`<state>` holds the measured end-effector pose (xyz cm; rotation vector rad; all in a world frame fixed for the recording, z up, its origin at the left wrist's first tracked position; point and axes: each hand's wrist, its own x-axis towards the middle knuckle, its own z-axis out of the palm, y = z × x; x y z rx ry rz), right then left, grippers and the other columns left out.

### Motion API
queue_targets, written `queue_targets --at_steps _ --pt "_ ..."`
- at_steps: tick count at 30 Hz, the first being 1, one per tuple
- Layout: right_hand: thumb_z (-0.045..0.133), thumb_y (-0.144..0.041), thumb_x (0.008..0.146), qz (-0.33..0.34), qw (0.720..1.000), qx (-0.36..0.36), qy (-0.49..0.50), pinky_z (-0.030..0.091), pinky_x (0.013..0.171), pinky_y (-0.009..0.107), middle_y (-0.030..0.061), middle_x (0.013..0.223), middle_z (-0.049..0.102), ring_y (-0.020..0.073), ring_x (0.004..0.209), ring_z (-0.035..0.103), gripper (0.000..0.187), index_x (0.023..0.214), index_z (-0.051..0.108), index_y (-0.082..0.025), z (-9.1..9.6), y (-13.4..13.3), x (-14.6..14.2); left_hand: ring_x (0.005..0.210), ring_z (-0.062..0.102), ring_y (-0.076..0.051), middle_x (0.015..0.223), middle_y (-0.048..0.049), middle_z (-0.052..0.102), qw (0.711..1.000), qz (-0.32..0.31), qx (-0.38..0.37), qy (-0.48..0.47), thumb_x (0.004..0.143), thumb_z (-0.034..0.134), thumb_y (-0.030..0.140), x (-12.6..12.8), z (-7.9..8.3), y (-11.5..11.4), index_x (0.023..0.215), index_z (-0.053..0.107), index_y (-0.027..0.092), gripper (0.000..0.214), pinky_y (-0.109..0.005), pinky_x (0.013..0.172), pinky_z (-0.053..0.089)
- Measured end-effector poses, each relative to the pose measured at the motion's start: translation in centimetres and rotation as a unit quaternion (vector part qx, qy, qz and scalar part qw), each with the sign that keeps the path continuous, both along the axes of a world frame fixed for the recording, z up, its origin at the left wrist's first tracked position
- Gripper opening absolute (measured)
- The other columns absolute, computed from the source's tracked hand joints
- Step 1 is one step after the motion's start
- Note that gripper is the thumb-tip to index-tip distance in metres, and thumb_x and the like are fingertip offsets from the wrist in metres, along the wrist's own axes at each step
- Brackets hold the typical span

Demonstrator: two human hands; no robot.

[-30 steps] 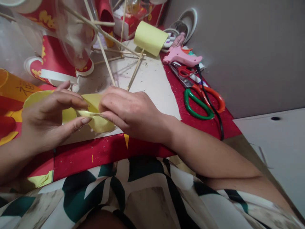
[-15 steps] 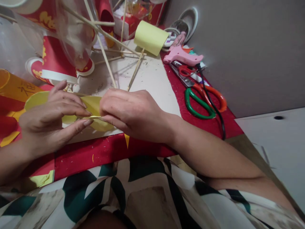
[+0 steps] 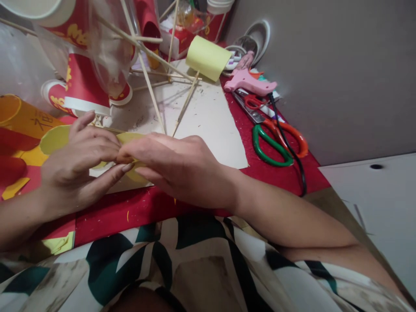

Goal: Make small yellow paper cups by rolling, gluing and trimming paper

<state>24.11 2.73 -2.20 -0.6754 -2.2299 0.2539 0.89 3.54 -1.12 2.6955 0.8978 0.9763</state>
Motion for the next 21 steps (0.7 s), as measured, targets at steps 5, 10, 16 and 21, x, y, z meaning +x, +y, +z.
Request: queue_targets --at_steps 5,10,16,21 --pt "0.060 -0.014 0.098 -0.024 1.000 -0.001 0.002 0.057 0.079 0.016 -0.0024 0.098 0.077 0.0070 0.090 0.074 0.013 0.107 0.067 -0.019 0.03 -0.18 -0.12 0.086 0.069 -0.020 0.089 0.0030 0.071 1.000 0.008 -0.022 0.001 0.090 0.068 0.033 0.04 0.07 -0.31 0.103 0.061 0.030 0.015 -0.057 0.124 0.032" --pt "0.057 -0.017 0.099 -0.020 1.000 -0.020 -0.014 0.056 0.075 0.018 -0.0016 0.097 0.077 0.0083 0.088 0.073 0.014 0.110 0.066 -0.021 -0.05 0.10 0.22 0.086 0.069 -0.019 0.090 0.0031 0.070 1.000 0.001 -0.028 0.005 0.090 0.069 0.028 -0.26 -0.08 -0.27 0.105 0.058 0.029 0.019 -0.057 0.126 0.028" --pt "0.062 -0.018 0.097 -0.003 0.999 -0.048 -0.001 0.056 0.077 0.019 -0.0004 0.098 0.077 0.0091 0.087 0.073 0.013 0.110 0.067 -0.020 -0.25 0.13 0.00 0.086 0.069 -0.019 0.089 0.0030 0.070 0.999 0.002 -0.045 0.005 0.091 0.068 0.029 -0.24 -0.20 -0.11 0.104 0.059 0.029 0.016 -0.060 0.125 0.029" --pt "0.062 -0.017 0.097 -0.027 0.999 -0.042 -0.003 0.056 0.074 0.021 -0.0013 0.094 0.076 0.0092 0.084 0.072 0.009 0.102 0.068 -0.021 0.09 0.24 0.08 0.085 0.068 -0.020 0.086 0.0031 0.070 0.999 0.015 -0.041 0.010 0.093 0.066 0.036 -0.47 -0.06 0.37 0.097 0.060 0.030 0.009 -0.059 0.126 0.030"
